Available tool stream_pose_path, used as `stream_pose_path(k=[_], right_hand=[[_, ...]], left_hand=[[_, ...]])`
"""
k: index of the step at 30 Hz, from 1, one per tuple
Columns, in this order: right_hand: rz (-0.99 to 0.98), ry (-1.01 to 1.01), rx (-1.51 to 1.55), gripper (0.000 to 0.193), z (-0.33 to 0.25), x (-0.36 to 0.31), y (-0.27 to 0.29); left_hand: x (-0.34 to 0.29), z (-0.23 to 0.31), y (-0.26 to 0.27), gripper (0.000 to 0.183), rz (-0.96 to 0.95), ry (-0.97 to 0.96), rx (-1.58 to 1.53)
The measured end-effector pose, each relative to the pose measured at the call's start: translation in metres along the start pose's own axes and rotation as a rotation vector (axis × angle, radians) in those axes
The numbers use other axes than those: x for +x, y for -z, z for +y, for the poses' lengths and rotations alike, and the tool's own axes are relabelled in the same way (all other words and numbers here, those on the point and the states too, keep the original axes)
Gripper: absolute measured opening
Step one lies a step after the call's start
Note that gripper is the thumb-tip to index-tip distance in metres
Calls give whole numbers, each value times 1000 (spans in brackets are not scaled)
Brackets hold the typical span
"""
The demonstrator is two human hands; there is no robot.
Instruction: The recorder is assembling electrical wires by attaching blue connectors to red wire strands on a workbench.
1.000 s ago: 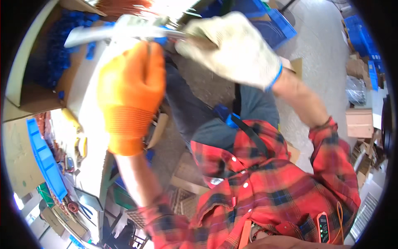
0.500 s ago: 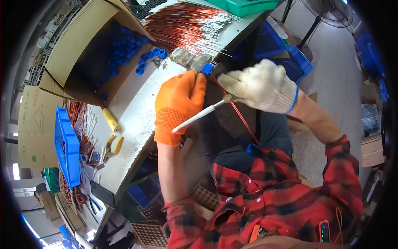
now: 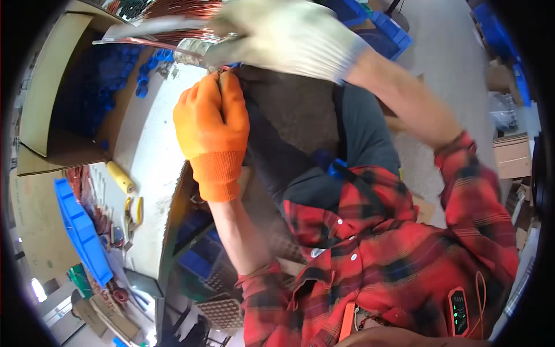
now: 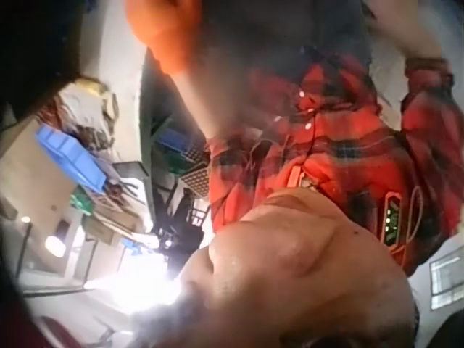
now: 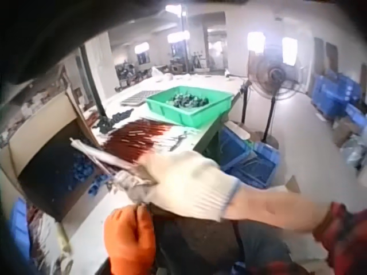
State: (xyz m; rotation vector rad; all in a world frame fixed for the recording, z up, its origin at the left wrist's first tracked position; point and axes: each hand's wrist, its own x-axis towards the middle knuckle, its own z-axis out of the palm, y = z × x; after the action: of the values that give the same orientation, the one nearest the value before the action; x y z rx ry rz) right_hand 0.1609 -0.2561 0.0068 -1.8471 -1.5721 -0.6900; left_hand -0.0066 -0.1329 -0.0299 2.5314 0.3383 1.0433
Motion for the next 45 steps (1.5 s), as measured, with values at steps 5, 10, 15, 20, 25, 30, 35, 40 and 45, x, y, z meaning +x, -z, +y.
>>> stream_pose_path(k=[5,10,15,20,25,30,35,40,45], right_hand=[[-575,-552,493,26,8,-157,72],[-526,-1141,453,31,-33,-122,105],[-356,-267,-293,28,-36,-80,74],[-327,-538,28,24,-34,-95,55],[-385,-409,-71,27,-32,-78,64],[-323,-534,158,27,-35,-87,59],[-477,-556,350,22,-17,-100,75],[-722,-1190,708,22,-67,-169,147],[-941,-1435,524,26,-75,-252,219]], left_hand=[[3,18,-12,24,50,-38,58],[1,20,-15,19,202,-146,219],[4,-14,-21,23,90,-180,-143],[10,-15,-26,25,60,-155,-226],[6,-17,-19,29,-9,-134,-209],[6,-16,-17,29,-43,-154,-189],[8,-10,-27,34,8,-162,-177],[7,-12,-23,35,6,-31,-194],[4,-3,-15,31,-44,-85,-219]])
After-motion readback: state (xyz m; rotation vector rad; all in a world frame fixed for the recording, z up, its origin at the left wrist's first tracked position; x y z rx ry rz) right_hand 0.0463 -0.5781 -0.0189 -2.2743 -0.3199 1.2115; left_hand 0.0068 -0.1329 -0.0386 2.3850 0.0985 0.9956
